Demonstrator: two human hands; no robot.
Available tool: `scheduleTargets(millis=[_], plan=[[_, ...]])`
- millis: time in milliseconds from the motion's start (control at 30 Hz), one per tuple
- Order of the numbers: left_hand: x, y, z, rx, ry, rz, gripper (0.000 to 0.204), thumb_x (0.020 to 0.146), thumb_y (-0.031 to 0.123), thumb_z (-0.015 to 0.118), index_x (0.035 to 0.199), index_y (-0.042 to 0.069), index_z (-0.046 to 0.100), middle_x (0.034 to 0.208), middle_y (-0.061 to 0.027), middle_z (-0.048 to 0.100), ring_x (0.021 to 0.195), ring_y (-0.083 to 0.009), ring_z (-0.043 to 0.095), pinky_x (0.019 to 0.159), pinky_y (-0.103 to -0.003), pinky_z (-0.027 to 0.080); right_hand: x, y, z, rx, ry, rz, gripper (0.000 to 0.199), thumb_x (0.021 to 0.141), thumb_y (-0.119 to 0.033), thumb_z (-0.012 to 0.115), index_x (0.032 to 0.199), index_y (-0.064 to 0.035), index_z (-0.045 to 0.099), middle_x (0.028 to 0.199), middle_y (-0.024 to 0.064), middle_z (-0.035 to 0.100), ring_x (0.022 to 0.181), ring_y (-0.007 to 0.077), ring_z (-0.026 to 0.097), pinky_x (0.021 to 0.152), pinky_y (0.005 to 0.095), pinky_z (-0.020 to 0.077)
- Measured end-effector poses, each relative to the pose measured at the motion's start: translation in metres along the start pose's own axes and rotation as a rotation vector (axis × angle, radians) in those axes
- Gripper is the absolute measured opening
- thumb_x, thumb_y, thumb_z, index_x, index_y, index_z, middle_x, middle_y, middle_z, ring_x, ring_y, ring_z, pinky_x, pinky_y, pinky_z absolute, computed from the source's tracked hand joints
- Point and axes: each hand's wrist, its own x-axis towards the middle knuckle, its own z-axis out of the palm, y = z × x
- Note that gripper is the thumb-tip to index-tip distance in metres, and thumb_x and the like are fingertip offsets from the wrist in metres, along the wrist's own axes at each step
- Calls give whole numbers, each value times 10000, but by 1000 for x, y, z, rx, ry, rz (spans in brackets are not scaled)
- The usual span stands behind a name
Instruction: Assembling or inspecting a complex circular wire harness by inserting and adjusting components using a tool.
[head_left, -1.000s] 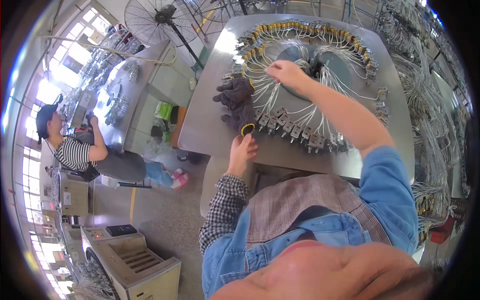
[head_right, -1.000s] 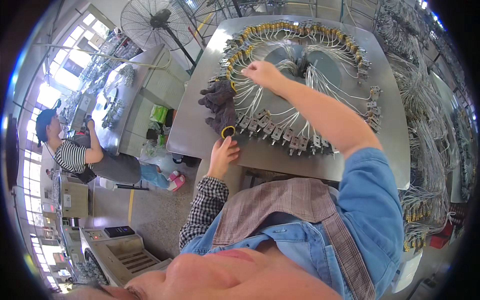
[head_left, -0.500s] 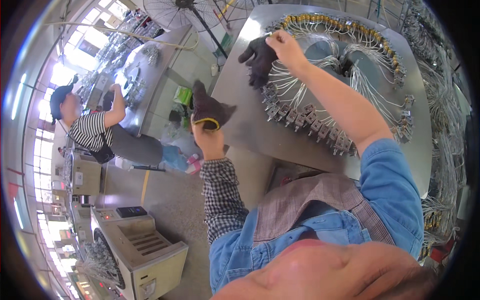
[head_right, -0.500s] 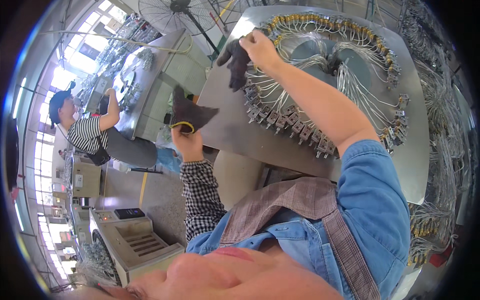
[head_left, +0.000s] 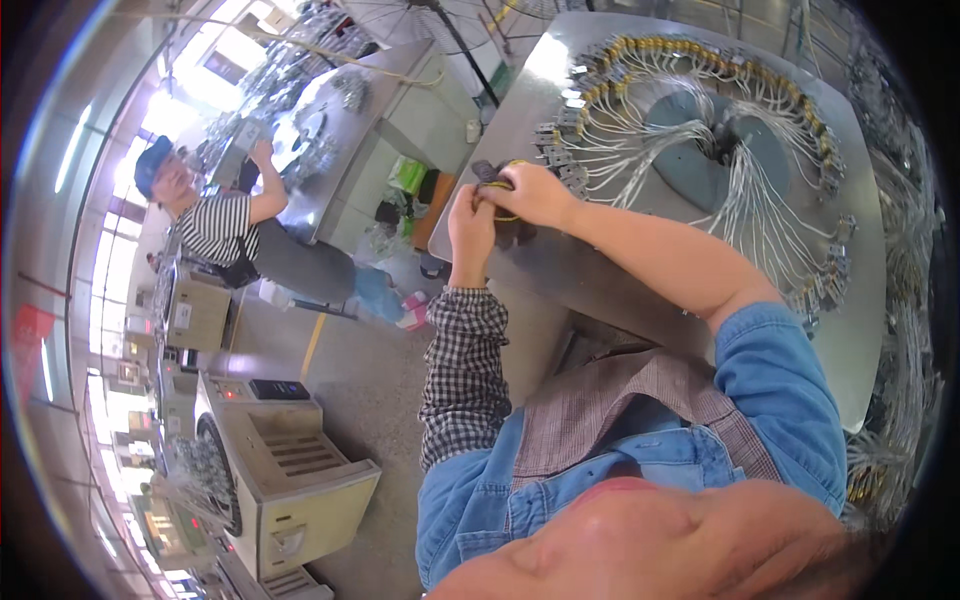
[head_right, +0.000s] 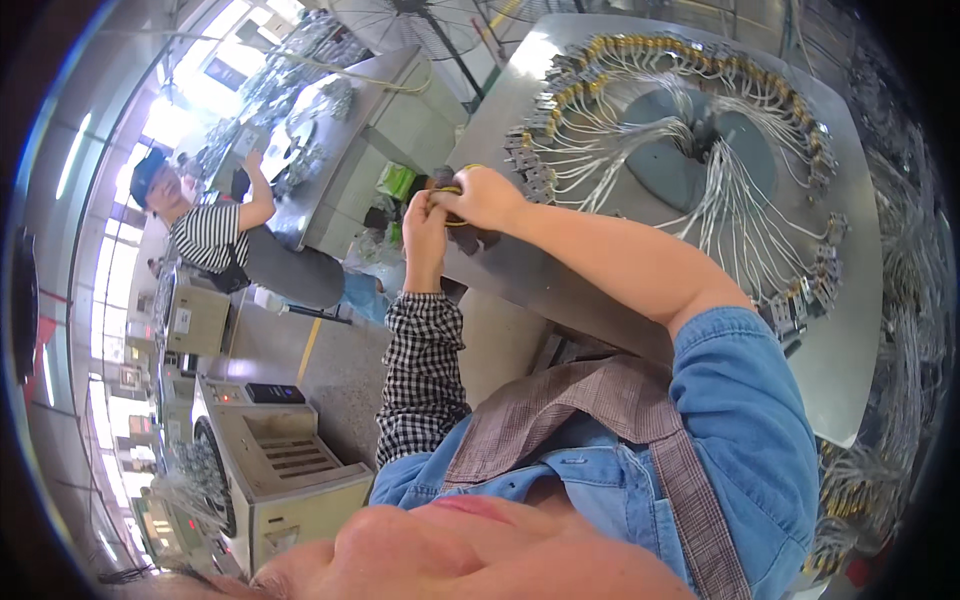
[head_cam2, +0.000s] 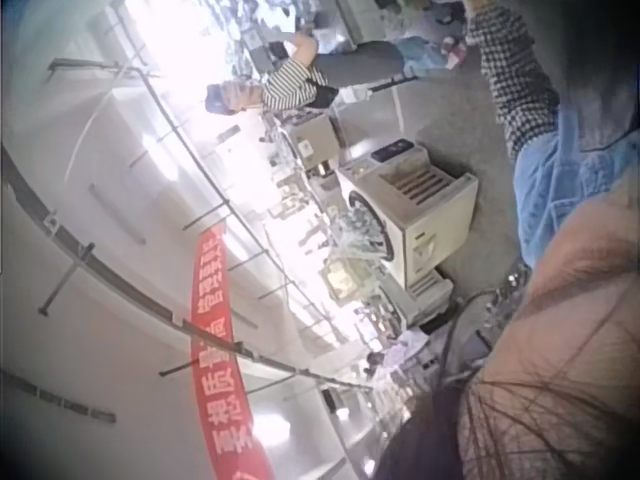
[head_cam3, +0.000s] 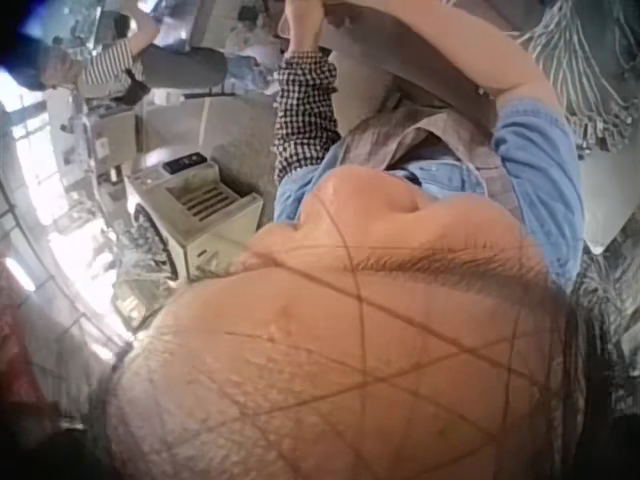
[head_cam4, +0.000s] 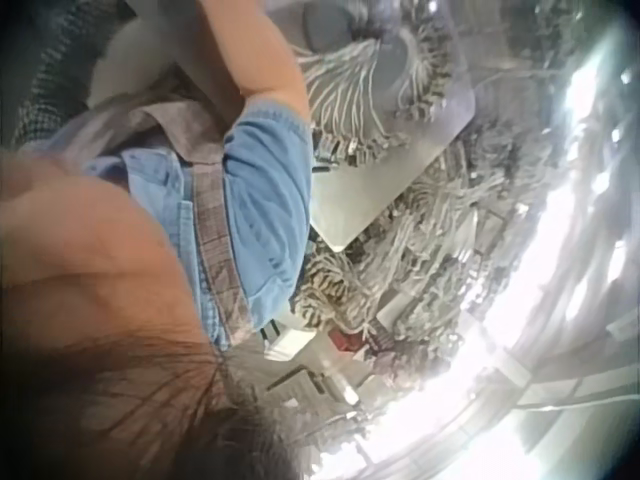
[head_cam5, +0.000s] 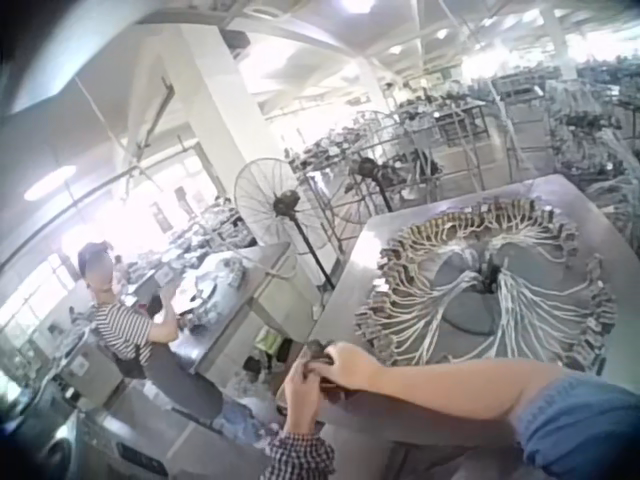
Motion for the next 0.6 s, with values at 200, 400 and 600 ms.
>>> scheduleTargets(millis=[200, 400, 600], plan=[[-37, 24, 32, 410, 272, 755, 157, 765, -18, 522, 917, 18, 541, 924, -126, 578, 870, -254, 560, 753, -322, 448, -5, 39, 16, -4, 17, -15, 335, 716, -282, 557, 804, 38, 604, 807, 253, 599, 804, 402, 578, 710, 421, 454], [-51, 9, 24, 702, 160, 692, 149, 740, 46, 520, 886, 29, 499, 802, -149, 570, 806, -331, 567, 709, -402, 459, -7, 12, 11, 318, -105, 276, 283, 733, -249, 546, 769, 26, 601, 824, 239, 610, 806, 383, 580, 705, 404, 453], [-38, -18, 21, 1077, -191, 305, 157, 740, 91, 508, 884, 41, 548, 765, -146, 609, 709, -320, 601, 632, -389, 483, -22, 7, 12, -176, 67, -132, 233, 767, -228, 530, 807, -4, 579, 854, 177, 582, 782, 349, 577, 735, 429, 449]])
